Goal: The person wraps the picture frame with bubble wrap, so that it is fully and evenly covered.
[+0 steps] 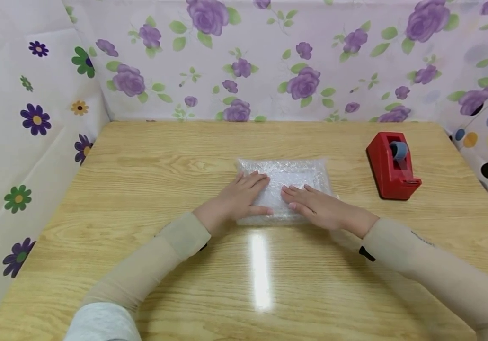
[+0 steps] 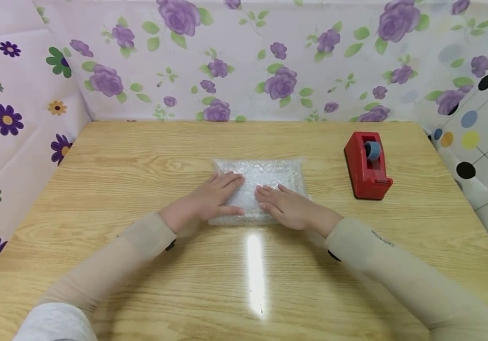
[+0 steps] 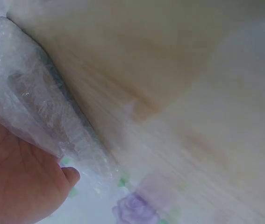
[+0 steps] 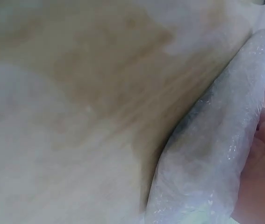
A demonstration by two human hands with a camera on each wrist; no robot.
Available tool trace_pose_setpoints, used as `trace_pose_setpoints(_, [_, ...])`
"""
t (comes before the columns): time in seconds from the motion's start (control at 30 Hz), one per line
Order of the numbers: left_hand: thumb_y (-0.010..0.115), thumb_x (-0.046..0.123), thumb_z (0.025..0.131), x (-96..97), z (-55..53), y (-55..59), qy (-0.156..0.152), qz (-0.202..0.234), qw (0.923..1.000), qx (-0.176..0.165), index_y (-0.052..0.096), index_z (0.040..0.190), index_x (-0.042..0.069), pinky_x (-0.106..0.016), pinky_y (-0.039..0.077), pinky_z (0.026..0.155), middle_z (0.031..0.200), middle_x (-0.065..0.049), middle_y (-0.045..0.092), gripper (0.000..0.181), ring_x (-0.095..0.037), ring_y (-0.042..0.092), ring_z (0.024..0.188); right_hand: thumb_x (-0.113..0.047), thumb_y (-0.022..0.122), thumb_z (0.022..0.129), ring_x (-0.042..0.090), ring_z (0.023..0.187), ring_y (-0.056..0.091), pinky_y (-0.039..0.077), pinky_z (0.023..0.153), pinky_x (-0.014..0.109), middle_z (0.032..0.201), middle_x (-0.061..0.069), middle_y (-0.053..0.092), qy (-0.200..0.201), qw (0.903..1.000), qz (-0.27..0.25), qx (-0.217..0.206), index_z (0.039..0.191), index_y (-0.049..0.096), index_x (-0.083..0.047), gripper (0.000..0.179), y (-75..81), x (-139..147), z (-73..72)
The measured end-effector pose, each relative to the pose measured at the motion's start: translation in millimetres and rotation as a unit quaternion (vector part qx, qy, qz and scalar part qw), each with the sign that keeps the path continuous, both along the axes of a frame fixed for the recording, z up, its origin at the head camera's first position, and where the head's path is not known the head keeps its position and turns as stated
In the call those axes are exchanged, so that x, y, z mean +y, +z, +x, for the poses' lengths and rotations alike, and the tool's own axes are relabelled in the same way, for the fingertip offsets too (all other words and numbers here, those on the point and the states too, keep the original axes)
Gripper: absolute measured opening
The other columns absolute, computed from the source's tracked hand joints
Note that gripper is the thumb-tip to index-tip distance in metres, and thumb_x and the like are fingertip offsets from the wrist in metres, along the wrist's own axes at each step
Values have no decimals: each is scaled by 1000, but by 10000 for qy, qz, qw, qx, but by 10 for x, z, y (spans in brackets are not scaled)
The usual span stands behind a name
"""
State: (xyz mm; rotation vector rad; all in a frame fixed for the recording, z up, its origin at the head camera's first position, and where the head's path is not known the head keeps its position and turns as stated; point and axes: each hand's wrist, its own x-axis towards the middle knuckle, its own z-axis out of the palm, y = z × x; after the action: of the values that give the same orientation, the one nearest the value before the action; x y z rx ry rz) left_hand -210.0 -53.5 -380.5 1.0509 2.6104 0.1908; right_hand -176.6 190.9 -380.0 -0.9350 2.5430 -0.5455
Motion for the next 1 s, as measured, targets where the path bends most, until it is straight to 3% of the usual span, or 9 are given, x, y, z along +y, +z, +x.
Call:
trace_pose_setpoints(0.27, [44, 62, 92, -30, -124, -24, 118, 81, 9999, 31, 15, 153, 9, -47, 1, 119, 160, -8, 13, 86, -27, 8, 147, -39, 43, 101, 27, 143, 23, 11, 118, 53, 153, 11, 27, -74, 9992, 96, 386, 145, 33, -2, 59, 8, -110, -99])
trace_pose_setpoints(0.53, [44, 60, 92, -34, -138, -9, 112, 154, 9997, -143, 14, 153, 9, -48, 1, 119, 160, -8, 12, 85, -28, 6, 147, -41, 59, 91, 31, 140, 30, 16, 116, 55, 150, 16, 31, -52, 9957, 165, 913, 143, 37, 1, 71, -21, -139, -68])
trace_pose_setpoints(1.0, [48, 60, 91, -18, -174, -25, 108, 212, 9996, -139, 17, 152, 10, -47, 0, 120, 159, -7, 16, 85, -28, 9, 147, -33, 61, 91, 36, 135, 37, 20, 115, 55, 145, 20, 39, -278, 9858, 219, 1644, 139, 42, 5, 63, -110, -213, 29])
